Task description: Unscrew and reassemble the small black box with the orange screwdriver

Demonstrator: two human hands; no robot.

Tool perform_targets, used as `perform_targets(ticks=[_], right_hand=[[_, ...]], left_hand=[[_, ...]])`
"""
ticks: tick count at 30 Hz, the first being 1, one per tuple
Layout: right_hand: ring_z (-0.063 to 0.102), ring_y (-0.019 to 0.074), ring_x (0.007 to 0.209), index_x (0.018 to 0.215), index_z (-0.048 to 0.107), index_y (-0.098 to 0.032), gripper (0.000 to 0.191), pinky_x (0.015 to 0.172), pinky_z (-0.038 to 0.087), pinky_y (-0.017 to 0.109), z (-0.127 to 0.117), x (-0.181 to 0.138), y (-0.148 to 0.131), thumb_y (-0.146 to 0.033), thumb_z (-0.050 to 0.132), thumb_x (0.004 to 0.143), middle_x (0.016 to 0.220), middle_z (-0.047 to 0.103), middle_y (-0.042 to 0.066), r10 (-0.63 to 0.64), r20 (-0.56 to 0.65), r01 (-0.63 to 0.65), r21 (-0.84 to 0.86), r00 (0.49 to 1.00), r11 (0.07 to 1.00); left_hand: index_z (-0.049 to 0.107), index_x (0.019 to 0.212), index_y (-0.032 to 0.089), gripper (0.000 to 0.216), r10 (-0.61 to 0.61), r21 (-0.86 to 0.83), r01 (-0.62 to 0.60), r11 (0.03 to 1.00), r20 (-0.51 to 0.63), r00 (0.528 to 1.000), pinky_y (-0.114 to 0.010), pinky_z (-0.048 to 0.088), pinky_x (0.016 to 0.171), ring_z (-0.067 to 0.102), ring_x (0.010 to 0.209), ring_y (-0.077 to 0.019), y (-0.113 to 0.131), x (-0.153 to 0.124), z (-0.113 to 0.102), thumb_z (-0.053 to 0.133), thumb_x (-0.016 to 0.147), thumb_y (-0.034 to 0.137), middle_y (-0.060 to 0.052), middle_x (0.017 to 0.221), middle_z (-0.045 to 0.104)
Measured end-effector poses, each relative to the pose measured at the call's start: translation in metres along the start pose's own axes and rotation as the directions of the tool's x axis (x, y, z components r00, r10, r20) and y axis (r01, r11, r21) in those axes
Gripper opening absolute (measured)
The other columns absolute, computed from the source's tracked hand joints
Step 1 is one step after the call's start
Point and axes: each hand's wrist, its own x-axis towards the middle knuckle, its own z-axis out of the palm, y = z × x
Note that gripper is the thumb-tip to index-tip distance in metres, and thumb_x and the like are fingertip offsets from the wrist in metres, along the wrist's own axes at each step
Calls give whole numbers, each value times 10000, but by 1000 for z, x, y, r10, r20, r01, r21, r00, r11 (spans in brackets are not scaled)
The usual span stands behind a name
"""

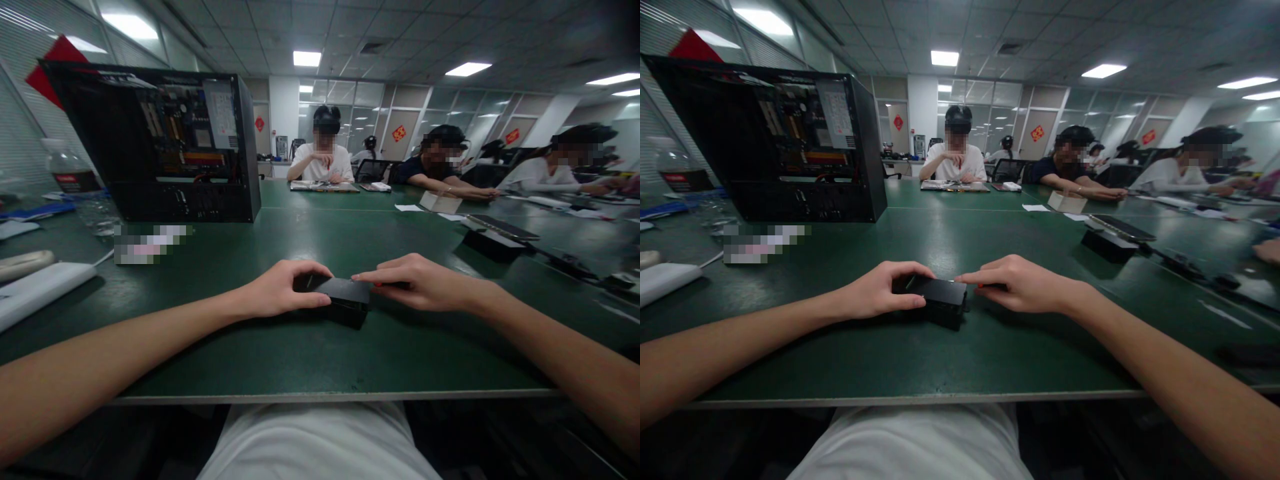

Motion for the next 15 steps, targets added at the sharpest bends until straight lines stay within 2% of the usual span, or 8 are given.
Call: perform_targets(ticks=[6,15], right_hand=[[586,96,657,1358,661,-150,395,626,403,206,-3,-1,-2,-237,471,1022,831,703,68,-36,-47,34,-24,998,999],[610,121,715,1393,632,-167,430,658,430,217,18,9,-5,-192,470,996,879,708,73,-9,-117,-2,-96,993,995]], left_hand=[[727,1204,163,476,-43,-4,43,999,-30,999,-271,461,693,633,806,-183,1,-1,3,771,838,464,-36,949,725],[733,1204,147,492,-55,-2,55,998,-50,997,-287,492,738,664,846,-205,1,-1,5,781,822,453,-63,996,752]])
